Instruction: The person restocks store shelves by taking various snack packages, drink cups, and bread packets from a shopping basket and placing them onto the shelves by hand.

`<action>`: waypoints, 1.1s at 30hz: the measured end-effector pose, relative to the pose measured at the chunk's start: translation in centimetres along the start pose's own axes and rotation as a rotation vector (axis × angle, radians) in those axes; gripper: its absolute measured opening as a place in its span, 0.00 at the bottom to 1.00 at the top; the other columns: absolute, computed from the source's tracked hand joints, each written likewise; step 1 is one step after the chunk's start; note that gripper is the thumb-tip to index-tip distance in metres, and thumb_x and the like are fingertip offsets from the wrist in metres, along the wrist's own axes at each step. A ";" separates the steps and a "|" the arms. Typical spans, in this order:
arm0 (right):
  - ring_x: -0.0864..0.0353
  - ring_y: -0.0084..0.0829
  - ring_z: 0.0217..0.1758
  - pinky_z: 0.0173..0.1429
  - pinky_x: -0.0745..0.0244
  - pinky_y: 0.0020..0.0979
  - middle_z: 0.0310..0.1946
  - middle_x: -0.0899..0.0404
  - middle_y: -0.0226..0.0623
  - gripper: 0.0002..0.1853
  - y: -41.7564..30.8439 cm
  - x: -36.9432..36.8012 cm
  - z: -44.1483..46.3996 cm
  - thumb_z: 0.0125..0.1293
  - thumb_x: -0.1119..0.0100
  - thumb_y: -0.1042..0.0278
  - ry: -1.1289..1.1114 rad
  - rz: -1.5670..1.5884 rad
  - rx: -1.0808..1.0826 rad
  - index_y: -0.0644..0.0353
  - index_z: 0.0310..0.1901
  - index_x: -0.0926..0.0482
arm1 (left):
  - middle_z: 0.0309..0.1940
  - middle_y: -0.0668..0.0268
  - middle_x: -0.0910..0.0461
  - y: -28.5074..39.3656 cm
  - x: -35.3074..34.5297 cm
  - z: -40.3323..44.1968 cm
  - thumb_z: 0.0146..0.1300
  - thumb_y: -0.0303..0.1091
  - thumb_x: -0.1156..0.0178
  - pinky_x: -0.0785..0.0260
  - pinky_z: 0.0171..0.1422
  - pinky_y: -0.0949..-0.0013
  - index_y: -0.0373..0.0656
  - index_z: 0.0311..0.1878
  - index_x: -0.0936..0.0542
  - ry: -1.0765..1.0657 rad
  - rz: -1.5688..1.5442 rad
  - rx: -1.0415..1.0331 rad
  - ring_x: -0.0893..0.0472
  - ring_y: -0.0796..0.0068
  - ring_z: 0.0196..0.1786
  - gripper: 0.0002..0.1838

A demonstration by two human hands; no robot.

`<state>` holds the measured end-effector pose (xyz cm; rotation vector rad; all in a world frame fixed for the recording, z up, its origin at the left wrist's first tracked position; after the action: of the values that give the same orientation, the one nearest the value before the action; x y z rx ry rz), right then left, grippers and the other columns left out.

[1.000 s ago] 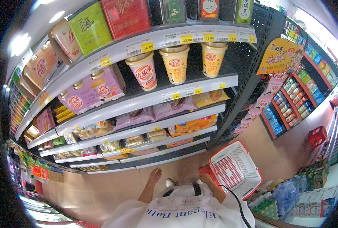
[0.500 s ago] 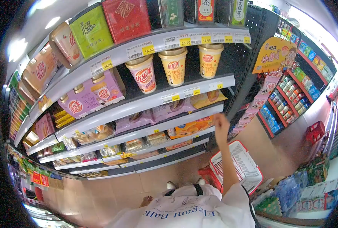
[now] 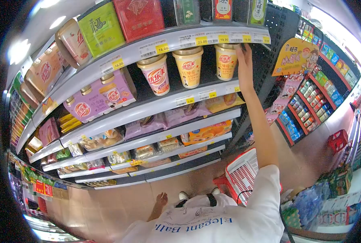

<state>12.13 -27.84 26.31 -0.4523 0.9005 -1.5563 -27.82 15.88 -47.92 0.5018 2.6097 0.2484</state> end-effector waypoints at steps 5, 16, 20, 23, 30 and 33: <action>0.35 0.31 0.57 0.62 0.45 0.29 0.54 0.35 0.37 0.34 3.3 -2.0 2.3 0.61 0.48 0.48 -0.239 0.241 -0.122 0.62 0.61 0.44 | 0.40 0.70 0.23 -1.6 2.8 1.3 0.61 0.44 0.57 0.29 0.40 0.67 0.52 0.46 0.29 -0.158 -0.074 0.242 0.24 0.72 0.43 0.14; 0.32 0.31 0.54 0.55 0.35 0.38 0.49 0.31 0.36 0.30 2.9 1.6 -0.1 0.59 0.48 0.44 0.006 0.523 -0.328 0.54 0.57 0.38 | 0.40 0.70 0.24 7.4 -8.6 -6.1 0.60 0.42 0.48 0.35 0.38 0.78 0.49 0.46 0.28 -0.014 0.554 -0.460 0.25 0.77 0.43 0.14; 0.30 0.33 0.54 0.59 0.37 0.39 0.50 0.29 0.37 0.29 2.4 0.8 -3.8 0.60 0.50 0.43 -0.075 0.653 -0.506 0.57 0.55 0.35 | 0.38 0.66 0.25 10.3 -30.1 -16.5 0.62 0.27 0.48 0.35 0.49 0.74 0.37 0.42 0.27 -0.561 0.784 -1.004 0.26 0.74 0.40 0.07; 0.29 0.33 0.54 0.60 0.38 0.38 0.50 0.28 0.38 0.30 2.6 0.8 -8.1 0.61 0.53 0.41 -0.100 0.716 -0.703 0.59 0.54 0.33 | 0.41 0.57 0.26 8.7 -44.6 -33.0 0.59 0.22 0.50 0.35 0.50 0.68 0.37 0.43 0.27 -0.596 1.215 -1.521 0.25 0.62 0.46 0.09; 0.30 0.33 0.55 0.61 0.40 0.38 0.52 0.29 0.36 0.30 4.2 4.1 -15.0 0.64 0.62 0.41 -0.145 0.687 -0.875 0.57 0.57 0.35 | 0.57 0.48 0.38 6.5 -60.6 -48.3 0.54 0.22 0.46 0.45 0.62 0.58 0.34 0.59 0.41 -0.678 1.048 -2.095 0.38 0.48 0.60 0.28; 0.30 0.32 0.55 0.62 0.40 0.37 0.51 0.28 0.36 0.29 4.3 6.9 -17.3 0.65 0.62 0.43 -0.062 0.657 -0.859 0.57 0.58 0.36 | 0.59 0.44 0.43 6.5 -63.4 -49.3 0.54 0.26 0.43 0.47 0.64 0.58 0.32 0.62 0.48 -0.553 0.973 -2.209 0.41 0.46 0.62 0.35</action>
<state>0.94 -29.39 10.88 -0.7049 1.4742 -0.5060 2.78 -7.08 22.96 0.5939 0.2956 2.2270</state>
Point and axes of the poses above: each hand's wrist, its own z-axis towards the middle knuckle, its own x-axis out of the back of the hand, y = z × x, the point moved 10 cm from there along z, towards the middle knuckle
